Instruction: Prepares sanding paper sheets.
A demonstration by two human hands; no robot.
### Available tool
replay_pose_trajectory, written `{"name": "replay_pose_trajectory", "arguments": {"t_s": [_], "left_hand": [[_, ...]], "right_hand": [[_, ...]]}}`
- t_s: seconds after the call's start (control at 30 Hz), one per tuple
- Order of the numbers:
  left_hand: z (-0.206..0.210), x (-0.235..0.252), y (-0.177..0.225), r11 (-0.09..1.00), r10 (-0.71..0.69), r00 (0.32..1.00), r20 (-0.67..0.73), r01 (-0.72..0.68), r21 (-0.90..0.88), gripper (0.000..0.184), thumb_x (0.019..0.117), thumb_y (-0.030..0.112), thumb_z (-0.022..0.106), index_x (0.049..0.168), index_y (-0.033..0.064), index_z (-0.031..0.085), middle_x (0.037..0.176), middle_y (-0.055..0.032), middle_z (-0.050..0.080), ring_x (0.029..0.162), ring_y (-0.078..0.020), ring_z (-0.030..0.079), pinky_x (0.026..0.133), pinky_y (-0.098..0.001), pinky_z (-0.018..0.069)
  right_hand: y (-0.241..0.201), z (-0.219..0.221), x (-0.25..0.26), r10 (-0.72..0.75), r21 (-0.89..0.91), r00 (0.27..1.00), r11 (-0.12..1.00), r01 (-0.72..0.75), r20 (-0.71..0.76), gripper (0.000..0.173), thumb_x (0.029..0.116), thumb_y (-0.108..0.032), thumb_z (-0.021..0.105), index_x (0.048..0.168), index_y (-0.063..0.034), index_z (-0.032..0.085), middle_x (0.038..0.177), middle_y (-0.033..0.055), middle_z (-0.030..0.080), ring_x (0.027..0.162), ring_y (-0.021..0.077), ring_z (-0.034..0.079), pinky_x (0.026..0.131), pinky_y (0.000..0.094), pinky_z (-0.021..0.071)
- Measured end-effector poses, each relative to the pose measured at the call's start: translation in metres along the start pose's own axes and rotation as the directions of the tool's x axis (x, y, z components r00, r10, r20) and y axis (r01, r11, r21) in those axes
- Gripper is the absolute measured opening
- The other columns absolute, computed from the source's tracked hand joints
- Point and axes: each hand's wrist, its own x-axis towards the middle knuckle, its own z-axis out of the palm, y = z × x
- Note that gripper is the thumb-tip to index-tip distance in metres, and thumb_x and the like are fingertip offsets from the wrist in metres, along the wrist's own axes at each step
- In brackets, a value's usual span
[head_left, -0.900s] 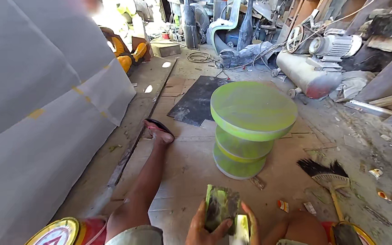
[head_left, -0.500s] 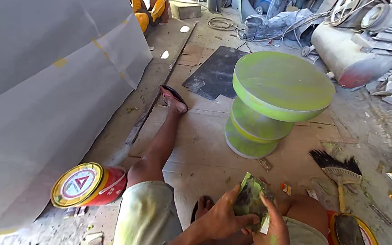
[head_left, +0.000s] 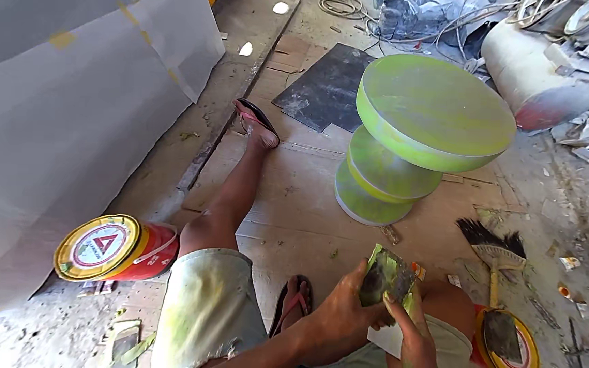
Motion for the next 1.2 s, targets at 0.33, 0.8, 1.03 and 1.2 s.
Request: {"name": "replay_pose_trajectory", "arguments": {"t_s": [0.33, 0.8, 1.03, 1.2], "left_hand": [[0.013, -0.003, -0.006, 0.987, -0.128, 0.946, 0.299, 0.151, -0.055, 0.067, 0.0921, 0.018, 0.079, 0.146, 0.0092, 0.040, 0.119, -0.0101, 0.066, 0.087, -0.0209, 0.074, 0.074, -0.0389, 0.0674], [0.056, 0.022, -0.003, 0.998, 0.040, 0.998, 0.046, -0.042, 0.054, 0.064, 0.0922, 0.026, 0.077, 0.143, 0.0024, 0.045, 0.121, -0.0090, 0.067, 0.104, -0.0127, 0.070, 0.092, -0.0323, 0.0608], [0.066, 0.014, -0.008, 0.999, -0.021, 0.938, 0.345, 0.029, -0.017, 0.077, 0.0920, 0.020, 0.080, 0.153, 0.0091, 0.035, 0.129, -0.0095, 0.061, 0.088, -0.0155, 0.073, 0.073, -0.0345, 0.0669], [0.075, 0.009, -0.008, 0.999, -0.035, 0.872, 0.489, 0.031, 0.017, 0.078, 0.0918, 0.026, 0.080, 0.154, 0.0081, 0.036, 0.132, -0.0114, 0.061, 0.096, -0.0168, 0.074, 0.077, -0.0367, 0.0672]], "right_hand": [[0.013, -0.024, 0.010, 0.116, 0.314, 0.985, 0.947, -0.071, -0.126, 0.047, 0.1059, -0.025, 0.047, 0.151, -0.0149, 0.045, 0.125, 0.0177, 0.066, 0.102, 0.0267, 0.070, 0.078, 0.0441, 0.0612], [-0.013, -0.054, -0.027, -0.081, -0.020, 0.992, 0.997, 0.080, -0.097, 0.082, 0.0983, -0.013, 0.061, 0.164, -0.0111, 0.013, 0.156, 0.0135, 0.042, 0.133, 0.0192, 0.054, 0.107, 0.0369, 0.0507], [-0.010, -0.070, -0.013, 0.097, 0.236, 0.979, 0.970, -0.053, -0.178, 0.048, 0.1074, -0.033, 0.046, 0.153, -0.0202, 0.040, 0.113, 0.0176, 0.067, 0.075, 0.0262, 0.070, 0.051, 0.0404, 0.0578], [-0.015, -0.091, -0.014, -0.049, 0.630, 0.997, 0.777, 0.001, 0.059, 0.068, 0.0994, -0.067, 0.040, 0.136, -0.0138, 0.061, 0.119, 0.0167, 0.070, 0.103, 0.0277, 0.071, 0.078, 0.0491, 0.0619]]}}
